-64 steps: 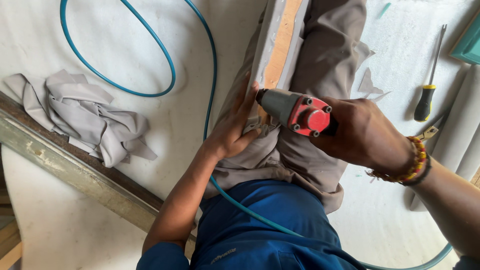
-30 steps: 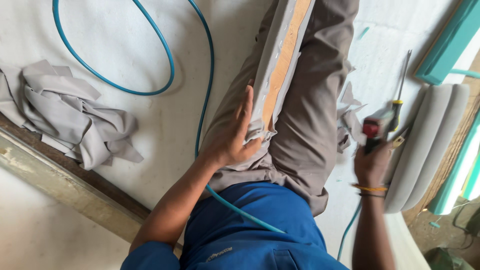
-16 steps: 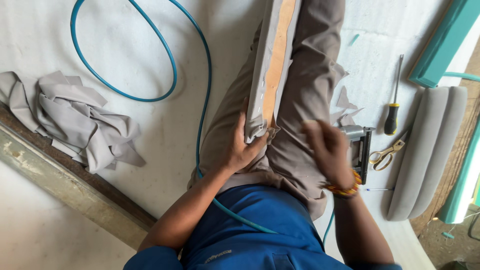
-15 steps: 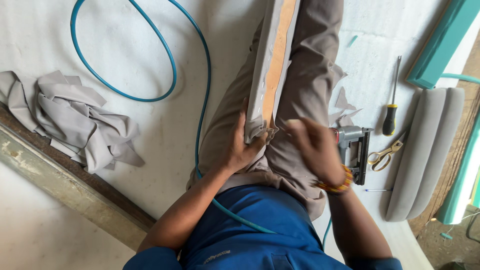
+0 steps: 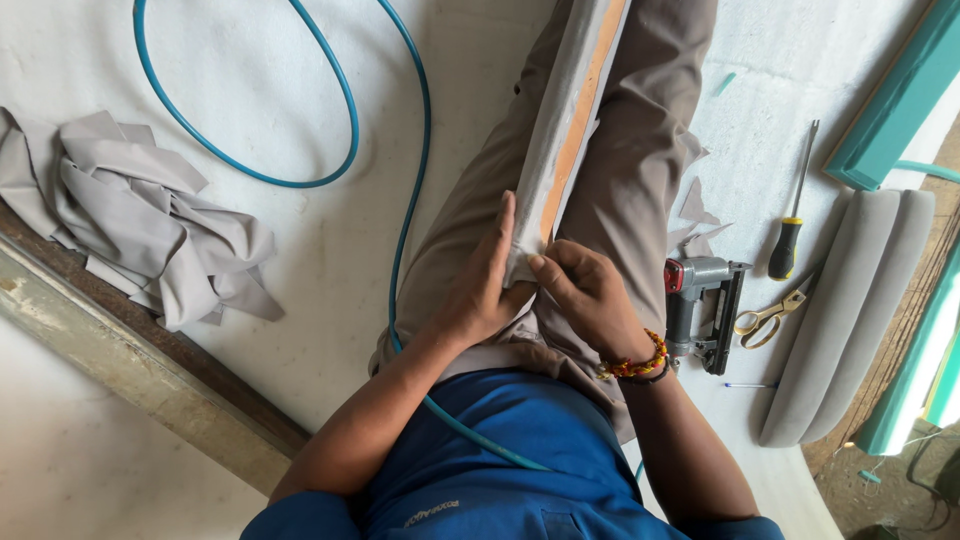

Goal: The person is upholstering a long cylindrical cushion by wrapping it with grey fabric and securing it to the wooden frame using a pneumatic staple gun. They repeatedly pull the fabric taut and drive staples along the seam. A screwdriver is also used to adjust the fabric at the end.

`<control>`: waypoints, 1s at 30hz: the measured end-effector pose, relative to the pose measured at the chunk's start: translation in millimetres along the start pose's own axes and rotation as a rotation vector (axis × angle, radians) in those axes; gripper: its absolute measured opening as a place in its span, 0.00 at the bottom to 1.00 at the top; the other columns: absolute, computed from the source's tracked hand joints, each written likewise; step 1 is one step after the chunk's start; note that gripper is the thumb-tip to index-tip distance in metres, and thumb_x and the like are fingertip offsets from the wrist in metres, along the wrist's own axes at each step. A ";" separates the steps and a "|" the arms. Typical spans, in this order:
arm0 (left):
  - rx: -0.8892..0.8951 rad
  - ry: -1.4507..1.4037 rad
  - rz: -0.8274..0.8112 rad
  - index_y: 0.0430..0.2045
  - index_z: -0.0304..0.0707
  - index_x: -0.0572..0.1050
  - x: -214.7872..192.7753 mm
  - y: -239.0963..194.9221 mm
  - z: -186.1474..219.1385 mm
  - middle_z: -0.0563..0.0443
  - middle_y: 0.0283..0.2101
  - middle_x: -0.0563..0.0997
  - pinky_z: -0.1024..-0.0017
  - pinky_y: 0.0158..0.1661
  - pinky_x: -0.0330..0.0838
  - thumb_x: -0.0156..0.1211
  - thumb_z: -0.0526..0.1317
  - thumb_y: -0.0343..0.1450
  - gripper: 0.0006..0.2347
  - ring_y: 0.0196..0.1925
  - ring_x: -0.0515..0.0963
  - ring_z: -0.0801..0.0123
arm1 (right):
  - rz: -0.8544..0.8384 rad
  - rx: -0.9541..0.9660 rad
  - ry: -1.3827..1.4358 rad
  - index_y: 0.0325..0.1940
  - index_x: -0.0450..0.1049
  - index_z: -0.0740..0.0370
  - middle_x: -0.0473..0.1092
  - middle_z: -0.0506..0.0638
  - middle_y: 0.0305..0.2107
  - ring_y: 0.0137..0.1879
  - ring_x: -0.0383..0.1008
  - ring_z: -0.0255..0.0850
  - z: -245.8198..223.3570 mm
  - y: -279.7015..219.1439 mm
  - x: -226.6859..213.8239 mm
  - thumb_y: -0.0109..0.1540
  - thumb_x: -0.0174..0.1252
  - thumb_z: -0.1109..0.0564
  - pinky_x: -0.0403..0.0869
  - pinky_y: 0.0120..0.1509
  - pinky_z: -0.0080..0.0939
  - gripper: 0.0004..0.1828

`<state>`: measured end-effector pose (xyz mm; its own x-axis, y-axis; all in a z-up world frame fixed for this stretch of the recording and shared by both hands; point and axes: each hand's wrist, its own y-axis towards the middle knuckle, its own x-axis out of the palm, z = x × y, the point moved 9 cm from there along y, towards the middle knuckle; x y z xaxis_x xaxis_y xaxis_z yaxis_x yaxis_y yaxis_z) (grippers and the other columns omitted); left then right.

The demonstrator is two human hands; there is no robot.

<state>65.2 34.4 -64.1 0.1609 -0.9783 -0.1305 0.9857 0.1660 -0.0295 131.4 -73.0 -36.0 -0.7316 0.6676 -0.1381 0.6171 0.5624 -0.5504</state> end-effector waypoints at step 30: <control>-0.087 -0.379 0.038 0.77 0.28 0.45 -10.9 -0.8 -14.5 0.31 0.75 0.62 0.64 0.74 0.60 0.59 0.27 0.67 0.40 0.78 0.64 0.55 | 0.040 0.011 0.087 0.34 0.69 0.66 0.61 0.40 0.26 0.36 0.57 0.27 35.8 15.6 14.1 0.70 0.59 0.48 0.64 0.38 0.32 0.19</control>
<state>62.0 46.7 -77.0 0.2210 -0.9449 0.2414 0.9732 0.1974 -0.1182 120.3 -72.2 -76.1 -0.6782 0.7296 -0.0880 0.6417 0.5296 -0.5547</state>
